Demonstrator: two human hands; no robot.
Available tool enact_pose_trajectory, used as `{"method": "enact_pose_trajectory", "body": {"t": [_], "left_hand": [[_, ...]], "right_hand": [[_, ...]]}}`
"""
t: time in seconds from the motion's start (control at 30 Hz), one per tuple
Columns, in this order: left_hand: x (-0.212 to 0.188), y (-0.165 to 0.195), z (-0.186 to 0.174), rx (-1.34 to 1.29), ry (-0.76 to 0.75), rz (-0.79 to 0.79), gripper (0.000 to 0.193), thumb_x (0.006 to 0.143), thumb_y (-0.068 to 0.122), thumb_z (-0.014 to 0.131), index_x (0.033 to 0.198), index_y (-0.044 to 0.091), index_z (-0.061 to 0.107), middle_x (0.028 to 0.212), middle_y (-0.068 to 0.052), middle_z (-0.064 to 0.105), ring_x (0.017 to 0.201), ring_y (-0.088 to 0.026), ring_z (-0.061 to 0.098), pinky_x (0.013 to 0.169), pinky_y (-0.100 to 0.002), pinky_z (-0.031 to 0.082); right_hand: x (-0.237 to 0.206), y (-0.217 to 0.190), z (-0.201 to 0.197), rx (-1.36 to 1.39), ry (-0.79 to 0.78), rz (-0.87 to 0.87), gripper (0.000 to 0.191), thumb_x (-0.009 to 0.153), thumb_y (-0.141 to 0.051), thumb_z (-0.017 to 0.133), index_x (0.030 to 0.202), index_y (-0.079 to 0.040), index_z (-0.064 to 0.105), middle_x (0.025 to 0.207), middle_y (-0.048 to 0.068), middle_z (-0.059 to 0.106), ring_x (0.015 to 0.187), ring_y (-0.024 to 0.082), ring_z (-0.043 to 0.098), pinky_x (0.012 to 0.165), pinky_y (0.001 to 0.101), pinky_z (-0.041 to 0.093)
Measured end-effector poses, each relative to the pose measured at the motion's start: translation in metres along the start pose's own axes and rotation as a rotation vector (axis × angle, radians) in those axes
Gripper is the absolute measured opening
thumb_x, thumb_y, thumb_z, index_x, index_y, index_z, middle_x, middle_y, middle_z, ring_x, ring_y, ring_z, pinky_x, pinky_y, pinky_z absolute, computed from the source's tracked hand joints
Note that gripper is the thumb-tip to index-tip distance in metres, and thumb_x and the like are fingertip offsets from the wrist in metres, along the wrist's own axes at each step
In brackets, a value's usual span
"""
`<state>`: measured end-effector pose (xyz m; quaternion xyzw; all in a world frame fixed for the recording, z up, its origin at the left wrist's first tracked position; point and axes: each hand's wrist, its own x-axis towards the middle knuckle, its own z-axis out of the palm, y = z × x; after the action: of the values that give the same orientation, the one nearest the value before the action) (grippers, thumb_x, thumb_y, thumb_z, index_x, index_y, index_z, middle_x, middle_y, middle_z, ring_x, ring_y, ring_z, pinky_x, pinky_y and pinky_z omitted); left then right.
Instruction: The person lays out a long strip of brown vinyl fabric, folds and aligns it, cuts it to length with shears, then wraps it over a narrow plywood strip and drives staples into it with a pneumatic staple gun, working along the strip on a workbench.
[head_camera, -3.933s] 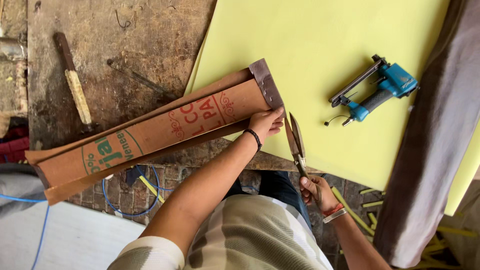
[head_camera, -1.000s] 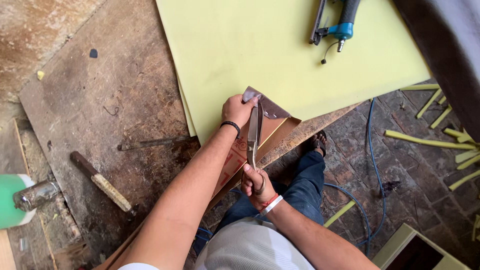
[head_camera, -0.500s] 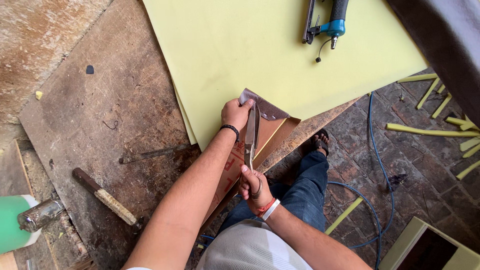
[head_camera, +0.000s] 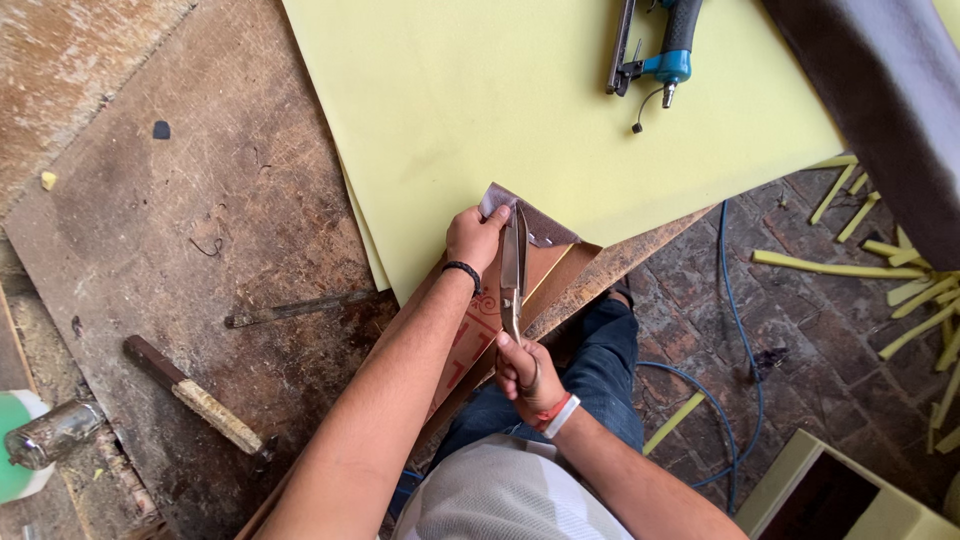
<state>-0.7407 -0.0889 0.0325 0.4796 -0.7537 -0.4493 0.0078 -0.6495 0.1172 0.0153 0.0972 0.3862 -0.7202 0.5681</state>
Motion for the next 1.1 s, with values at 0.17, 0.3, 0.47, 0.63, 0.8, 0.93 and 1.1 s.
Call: {"method": "enact_pose_trajectory", "body": {"t": [0.17, 0.3, 0.47, 0.63, 0.8, 0.93, 1.1], "left_hand": [[0.005, -0.009, 0.007, -0.097, 0.045, 0.052, 0.032, 0.092, 0.038, 0.071, 0.095, 0.006, 0.077, 0.081, -0.011, 0.076, 0.077, -0.026, 0.072, 0.073, -0.041, 0.054], [0.012, -0.014, 0.013, -0.099, 0.083, 0.073, 0.034, 0.091, 0.038, 0.073, 0.098, 0.005, 0.076, 0.088, -0.013, 0.077, 0.082, -0.028, 0.073, 0.075, -0.042, 0.055], [0.019, -0.023, 0.013, -0.037, 0.139, 0.093, 0.037, 0.093, 0.041, 0.074, 0.1, 0.005, 0.075, 0.1, -0.016, 0.075, 0.092, -0.031, 0.071, 0.082, -0.042, 0.054], [0.027, -0.03, 0.007, -0.12, 0.095, 0.006, 0.036, 0.088, 0.041, 0.073, 0.106, 0.01, 0.074, 0.101, -0.012, 0.077, 0.095, -0.028, 0.072, 0.085, -0.04, 0.054], [0.031, -0.033, 0.005, -0.085, 0.101, -0.03, 0.036, 0.089, 0.042, 0.073, 0.107, 0.01, 0.075, 0.1, -0.01, 0.077, 0.095, -0.028, 0.073, 0.084, -0.041, 0.055], [0.03, -0.03, 0.002, -0.089, 0.119, -0.088, 0.035, 0.087, 0.042, 0.075, 0.104, 0.012, 0.077, 0.097, -0.009, 0.077, 0.093, -0.027, 0.073, 0.084, -0.041, 0.054], [0.029, -0.026, -0.005, -0.098, 0.158, -0.117, 0.034, 0.084, 0.04, 0.078, 0.101, 0.01, 0.077, 0.094, -0.009, 0.077, 0.09, -0.026, 0.073, 0.082, -0.041, 0.055]], "right_hand": [[-0.012, -0.056, -0.052, -0.174, -0.081, 0.169, 0.048, 0.099, -0.044, 0.064, 0.066, -0.016, 0.042, 0.054, -0.005, 0.038, 0.042, 0.008, 0.034, 0.038, 0.0248, 0.026], [0.007, -0.148, -0.108, -0.306, -0.231, 0.349, 0.048, 0.096, -0.047, 0.064, 0.067, -0.013, 0.047, 0.054, -0.005, 0.039, 0.042, 0.007, 0.035, 0.038, 0.0239, 0.026], [0.056, -0.204, -0.136, -0.334, -0.351, 0.577, 0.047, 0.096, -0.042, 0.07, 0.067, -0.012, 0.048, 0.056, -0.003, 0.043, 0.044, 0.009, 0.04, 0.04, 0.0256, 0.029], [0.079, -0.25, -0.136, -0.601, -0.383, 0.641, 0.05, 0.09, -0.046, 0.075, 0.064, -0.011, 0.049, 0.052, -0.002, 0.043, 0.042, 0.012, 0.042, 0.038, 0.0261, 0.03], [0.109, -0.274, -0.112, -0.43, -0.472, 0.825, 0.053, 0.085, -0.06, 0.071, 0.072, -0.013, 0.051, 0.059, -0.004, 0.043, 0.048, 0.009, 0.041, 0.044, 0.0235, 0.031], [0.131, -0.26, -0.086, -0.382, -0.542, 0.795, 0.054, 0.089, -0.06, 0.069, 0.073, -0.013, 0.049, 0.06, -0.004, 0.042, 0.05, 0.01, 0.042, 0.045, 0.0245, 0.032], [0.135, -0.274, -0.066, -0.616, -0.535, 0.735, 0.054, 0.094, -0.054, 0.069, 0.068, -0.012, 0.046, 0.056, -0.003, 0.04, 0.046, 0.011, 0.041, 0.04, 0.0257, 0.03]]}}
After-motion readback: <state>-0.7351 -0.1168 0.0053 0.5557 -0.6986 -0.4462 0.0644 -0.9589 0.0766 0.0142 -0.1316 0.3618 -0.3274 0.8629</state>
